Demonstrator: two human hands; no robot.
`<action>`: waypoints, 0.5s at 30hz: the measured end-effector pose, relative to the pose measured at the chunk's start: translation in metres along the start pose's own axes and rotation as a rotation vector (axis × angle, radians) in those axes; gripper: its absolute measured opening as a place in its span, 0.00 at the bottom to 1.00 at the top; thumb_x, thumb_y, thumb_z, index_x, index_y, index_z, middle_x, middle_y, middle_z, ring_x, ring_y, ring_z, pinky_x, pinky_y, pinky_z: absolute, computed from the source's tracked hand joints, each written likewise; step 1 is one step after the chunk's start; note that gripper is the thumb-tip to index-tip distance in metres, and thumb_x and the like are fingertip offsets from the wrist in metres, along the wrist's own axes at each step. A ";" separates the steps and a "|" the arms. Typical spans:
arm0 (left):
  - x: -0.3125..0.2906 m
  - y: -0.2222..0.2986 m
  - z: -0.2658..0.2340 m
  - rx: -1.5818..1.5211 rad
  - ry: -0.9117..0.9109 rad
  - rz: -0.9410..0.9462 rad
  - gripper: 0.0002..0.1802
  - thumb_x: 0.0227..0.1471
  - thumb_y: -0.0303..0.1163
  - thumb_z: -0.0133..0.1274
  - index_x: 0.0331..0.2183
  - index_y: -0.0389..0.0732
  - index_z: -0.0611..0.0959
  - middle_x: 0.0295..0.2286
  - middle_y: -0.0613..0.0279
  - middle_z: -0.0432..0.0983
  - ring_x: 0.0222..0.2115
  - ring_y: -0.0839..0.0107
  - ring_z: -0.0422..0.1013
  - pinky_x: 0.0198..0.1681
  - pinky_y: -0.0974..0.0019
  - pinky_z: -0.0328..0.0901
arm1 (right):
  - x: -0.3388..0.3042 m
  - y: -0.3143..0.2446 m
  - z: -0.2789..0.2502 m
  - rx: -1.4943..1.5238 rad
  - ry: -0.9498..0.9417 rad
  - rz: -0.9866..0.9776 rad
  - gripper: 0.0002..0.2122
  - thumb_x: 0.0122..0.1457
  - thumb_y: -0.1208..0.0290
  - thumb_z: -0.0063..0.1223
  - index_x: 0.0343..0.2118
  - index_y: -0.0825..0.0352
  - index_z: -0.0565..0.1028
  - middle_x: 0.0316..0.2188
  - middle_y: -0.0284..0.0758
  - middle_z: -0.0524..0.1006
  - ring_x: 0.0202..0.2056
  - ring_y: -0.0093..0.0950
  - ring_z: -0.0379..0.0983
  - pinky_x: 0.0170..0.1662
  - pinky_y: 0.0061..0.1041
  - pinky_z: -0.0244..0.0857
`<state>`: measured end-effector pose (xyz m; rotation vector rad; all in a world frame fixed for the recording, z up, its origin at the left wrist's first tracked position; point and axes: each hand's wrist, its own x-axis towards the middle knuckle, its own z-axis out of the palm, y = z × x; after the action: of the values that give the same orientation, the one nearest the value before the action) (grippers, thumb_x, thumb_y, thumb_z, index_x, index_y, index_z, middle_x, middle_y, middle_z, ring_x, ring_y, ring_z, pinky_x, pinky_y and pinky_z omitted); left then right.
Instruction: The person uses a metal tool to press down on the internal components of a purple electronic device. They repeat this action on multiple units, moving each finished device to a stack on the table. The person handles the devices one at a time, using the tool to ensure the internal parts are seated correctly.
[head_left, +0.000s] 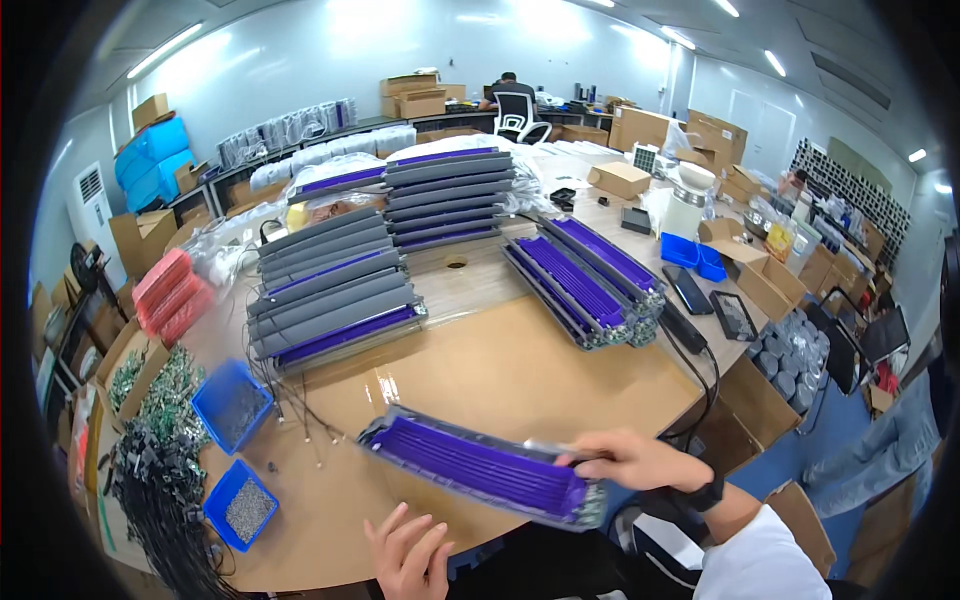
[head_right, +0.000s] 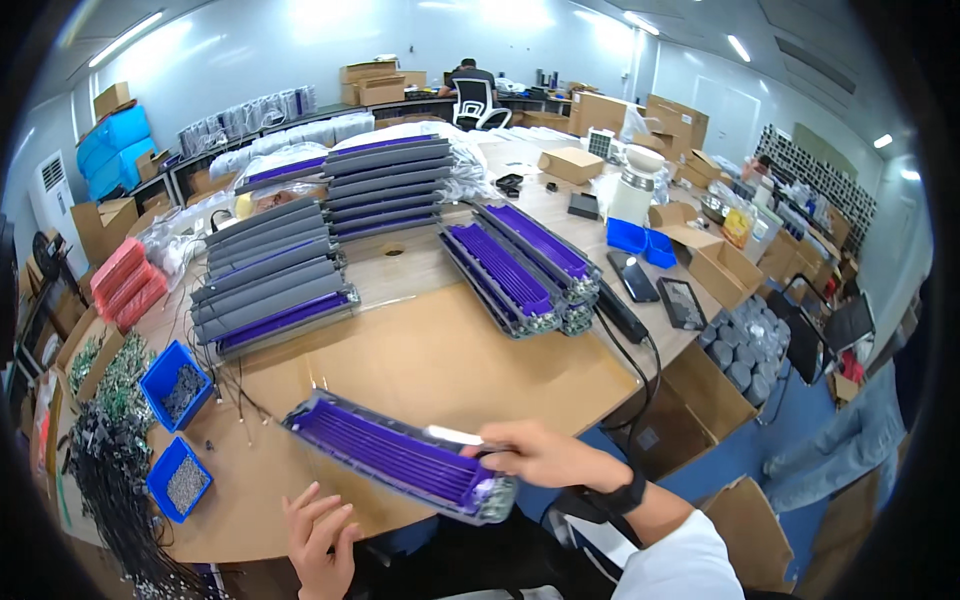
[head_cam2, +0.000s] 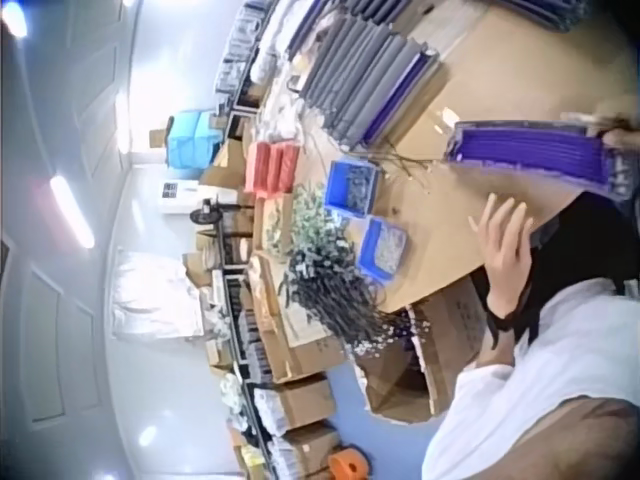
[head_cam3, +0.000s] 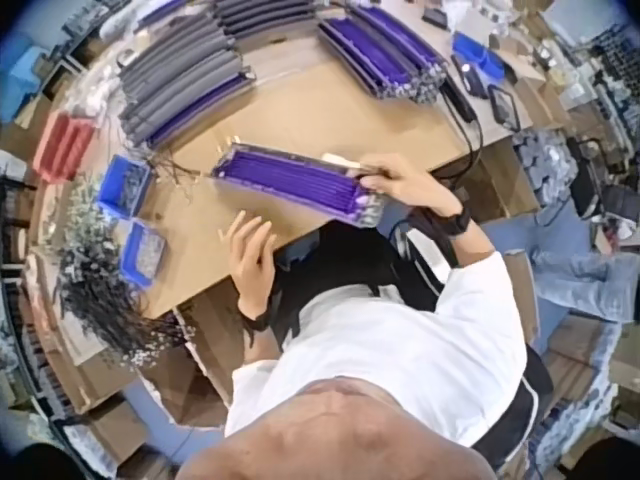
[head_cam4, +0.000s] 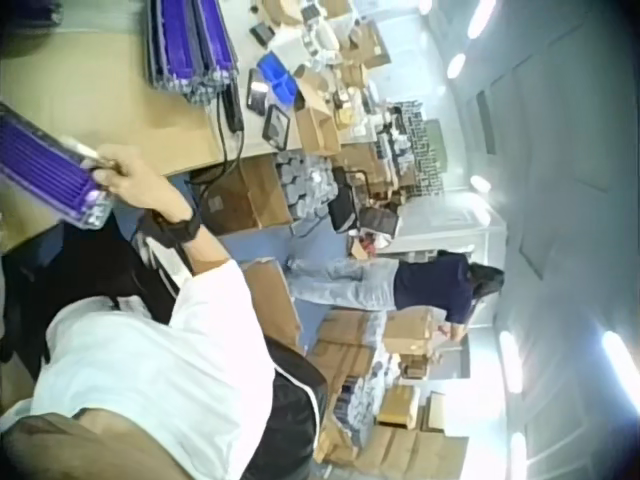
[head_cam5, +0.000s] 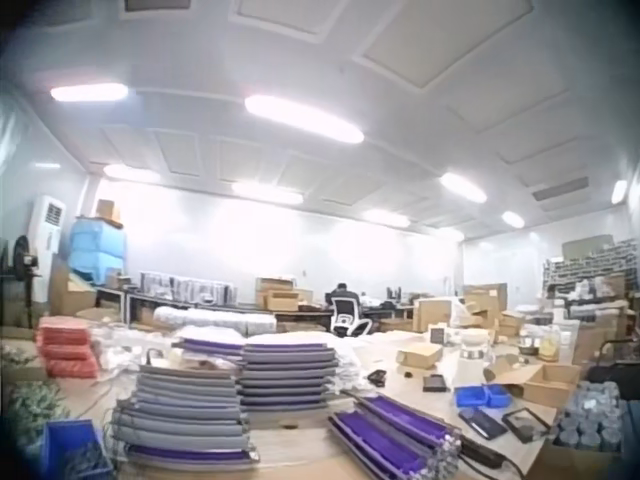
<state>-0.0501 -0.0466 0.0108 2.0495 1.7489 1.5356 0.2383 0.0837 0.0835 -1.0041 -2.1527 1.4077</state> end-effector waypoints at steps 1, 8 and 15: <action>0.004 0.001 -0.006 0.000 -0.013 0.017 0.12 0.48 0.26 0.60 0.38 0.43 0.84 0.41 0.59 0.77 0.52 0.52 0.68 0.61 0.39 0.48 | -0.009 0.001 -0.005 0.226 0.060 0.019 0.12 0.63 0.74 0.51 0.48 0.70 0.76 0.35 0.30 0.78 0.36 0.17 0.70 0.38 0.22 0.65; 0.015 -0.006 -0.010 0.010 0.006 -0.040 0.09 0.51 0.24 0.58 0.38 0.41 0.84 0.40 0.57 0.77 0.52 0.53 0.68 0.60 0.44 0.51 | -0.058 -0.026 -0.036 0.549 0.580 0.140 0.09 0.55 0.79 0.56 0.38 0.74 0.80 0.28 0.31 0.80 0.17 0.10 0.58 0.20 0.12 0.45; 0.008 -0.015 -0.007 0.098 0.030 -0.055 0.08 0.50 0.25 0.59 0.36 0.42 0.84 0.39 0.60 0.77 0.52 0.53 0.68 0.61 0.41 0.49 | 0.000 -0.030 -0.085 0.107 0.931 -0.086 0.09 0.56 0.77 0.55 0.39 0.73 0.80 0.24 0.25 0.75 0.20 0.11 0.58 0.23 0.15 0.48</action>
<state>-0.0664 -0.0386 0.0111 2.0117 1.9117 1.5022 0.2824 0.1303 0.1468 -1.1858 -1.3884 0.7514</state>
